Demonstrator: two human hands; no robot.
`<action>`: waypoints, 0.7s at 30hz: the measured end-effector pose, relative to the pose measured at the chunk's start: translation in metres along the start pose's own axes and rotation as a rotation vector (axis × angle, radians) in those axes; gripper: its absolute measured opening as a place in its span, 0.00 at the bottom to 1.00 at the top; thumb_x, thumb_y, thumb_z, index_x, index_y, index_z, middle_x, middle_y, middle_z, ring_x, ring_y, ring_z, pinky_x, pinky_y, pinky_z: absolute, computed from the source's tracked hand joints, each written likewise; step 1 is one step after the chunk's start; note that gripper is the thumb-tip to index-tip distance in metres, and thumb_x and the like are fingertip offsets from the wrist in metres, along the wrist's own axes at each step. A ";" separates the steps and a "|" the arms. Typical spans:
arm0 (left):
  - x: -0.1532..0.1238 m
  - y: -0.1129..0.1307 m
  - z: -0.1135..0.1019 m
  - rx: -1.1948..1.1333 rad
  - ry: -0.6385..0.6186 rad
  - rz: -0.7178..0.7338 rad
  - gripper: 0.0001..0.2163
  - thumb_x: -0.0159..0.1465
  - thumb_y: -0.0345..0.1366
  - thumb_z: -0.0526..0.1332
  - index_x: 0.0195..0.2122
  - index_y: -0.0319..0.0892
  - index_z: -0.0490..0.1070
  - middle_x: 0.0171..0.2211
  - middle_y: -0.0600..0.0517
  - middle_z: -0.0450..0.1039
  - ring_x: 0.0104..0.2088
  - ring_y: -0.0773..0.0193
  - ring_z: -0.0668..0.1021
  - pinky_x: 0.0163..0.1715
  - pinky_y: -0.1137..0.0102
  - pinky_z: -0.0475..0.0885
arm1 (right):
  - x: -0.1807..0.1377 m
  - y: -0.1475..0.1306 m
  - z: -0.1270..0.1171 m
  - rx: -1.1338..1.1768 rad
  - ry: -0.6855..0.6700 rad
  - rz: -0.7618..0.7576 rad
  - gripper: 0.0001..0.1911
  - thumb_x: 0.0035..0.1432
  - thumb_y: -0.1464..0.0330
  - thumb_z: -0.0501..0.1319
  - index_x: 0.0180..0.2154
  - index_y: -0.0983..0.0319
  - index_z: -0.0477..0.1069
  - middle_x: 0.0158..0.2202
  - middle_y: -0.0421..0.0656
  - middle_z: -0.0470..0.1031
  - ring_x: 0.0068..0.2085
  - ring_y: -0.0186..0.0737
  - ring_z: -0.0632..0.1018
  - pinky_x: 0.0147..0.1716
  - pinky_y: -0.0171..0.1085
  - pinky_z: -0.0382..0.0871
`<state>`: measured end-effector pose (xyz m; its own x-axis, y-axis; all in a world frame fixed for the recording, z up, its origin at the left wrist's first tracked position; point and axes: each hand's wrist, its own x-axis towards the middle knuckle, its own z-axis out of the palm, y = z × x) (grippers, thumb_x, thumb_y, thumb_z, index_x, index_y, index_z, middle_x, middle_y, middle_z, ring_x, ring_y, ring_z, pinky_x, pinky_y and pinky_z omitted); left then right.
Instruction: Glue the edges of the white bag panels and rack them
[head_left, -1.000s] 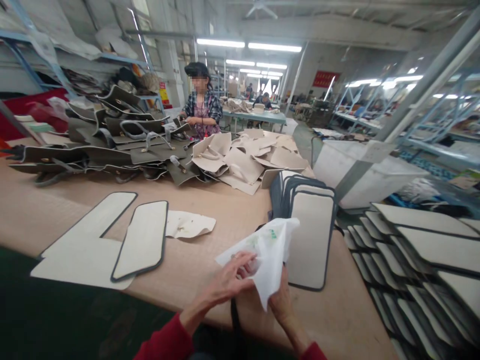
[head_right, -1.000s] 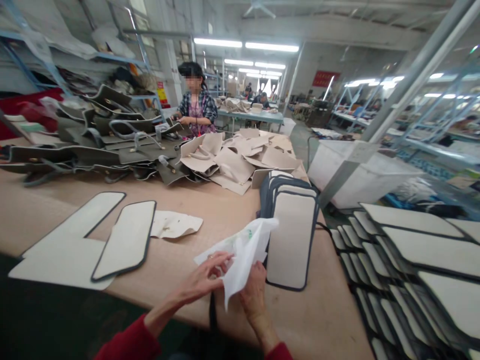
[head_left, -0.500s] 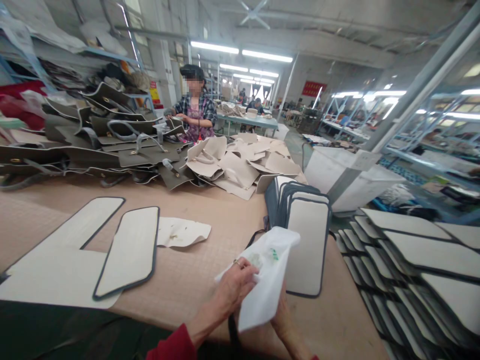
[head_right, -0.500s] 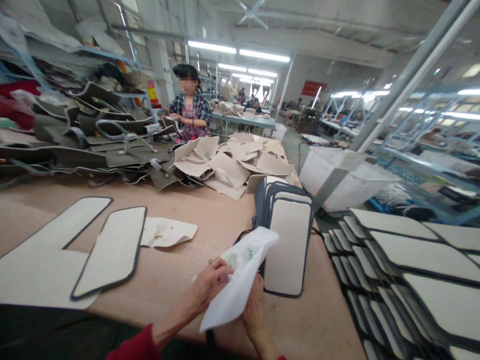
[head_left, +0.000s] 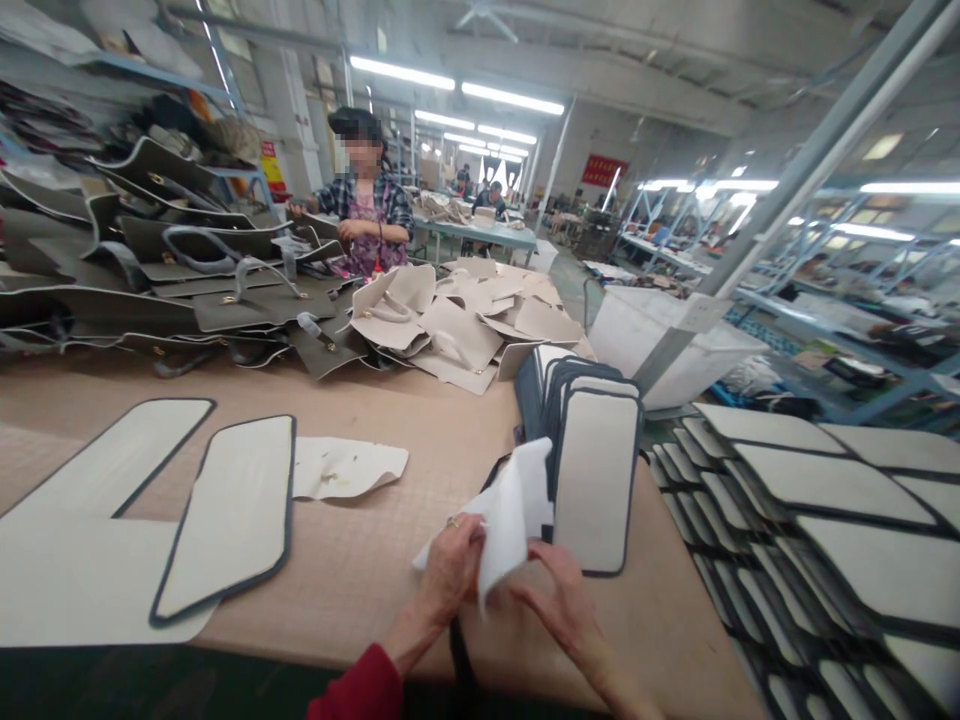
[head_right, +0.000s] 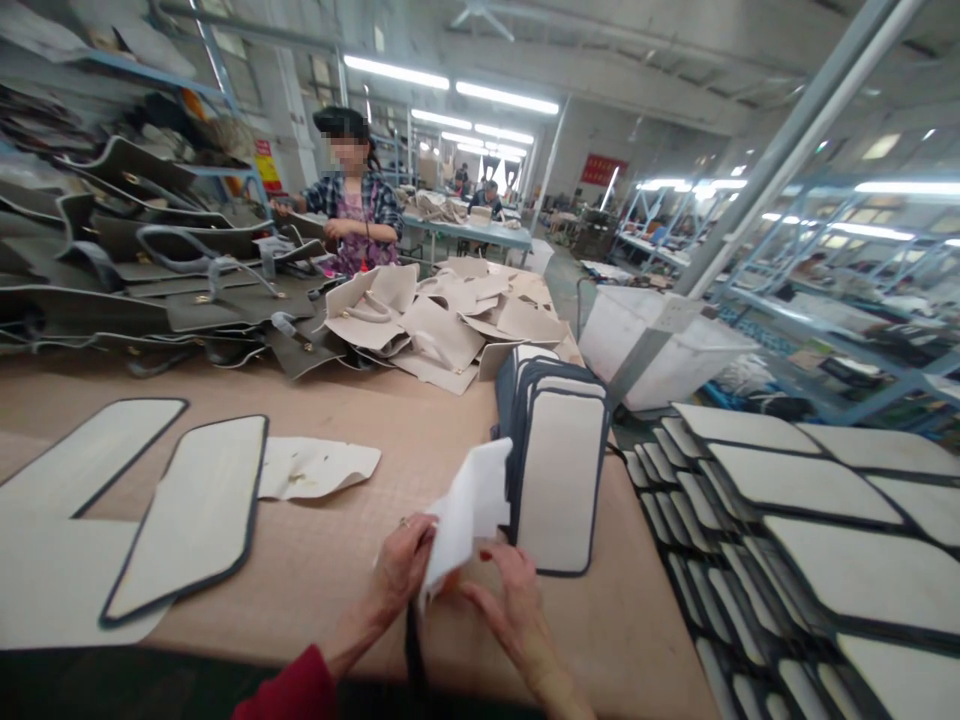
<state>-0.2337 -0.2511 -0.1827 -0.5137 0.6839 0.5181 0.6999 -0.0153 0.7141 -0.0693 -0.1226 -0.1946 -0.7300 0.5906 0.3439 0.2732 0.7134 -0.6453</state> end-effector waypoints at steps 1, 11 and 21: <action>0.001 -0.002 -0.002 -0.010 0.002 -0.015 0.08 0.62 0.29 0.51 0.33 0.42 0.69 0.30 0.49 0.73 0.31 0.61 0.75 0.31 0.70 0.69 | -0.005 0.002 -0.012 0.008 0.000 0.031 0.24 0.52 0.60 0.64 0.49 0.61 0.70 0.47 0.49 0.75 0.49 0.51 0.75 0.52 0.53 0.66; 0.024 -0.009 0.004 -0.118 0.037 -0.118 0.07 0.58 0.35 0.53 0.27 0.42 0.68 0.27 0.49 0.73 0.30 0.59 0.74 0.33 0.65 0.71 | -0.032 -0.010 0.016 0.160 0.020 0.175 0.27 0.51 0.66 0.59 0.54 0.61 0.68 0.52 0.50 0.73 0.54 0.51 0.73 0.55 0.51 0.64; 0.042 0.024 -0.058 -0.235 0.257 -0.224 0.11 0.55 0.41 0.53 0.26 0.41 0.71 0.28 0.48 0.76 0.32 0.57 0.77 0.36 0.65 0.74 | -0.004 -0.067 0.037 0.321 0.126 0.124 0.36 0.50 0.59 0.63 0.58 0.65 0.59 0.58 0.55 0.65 0.59 0.53 0.66 0.58 0.51 0.61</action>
<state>-0.2673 -0.2650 -0.1163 -0.7685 0.4852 0.4172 0.4399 -0.0730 0.8951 -0.1074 -0.1866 -0.1779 -0.6150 0.7216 0.3179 0.1295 0.4901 -0.8620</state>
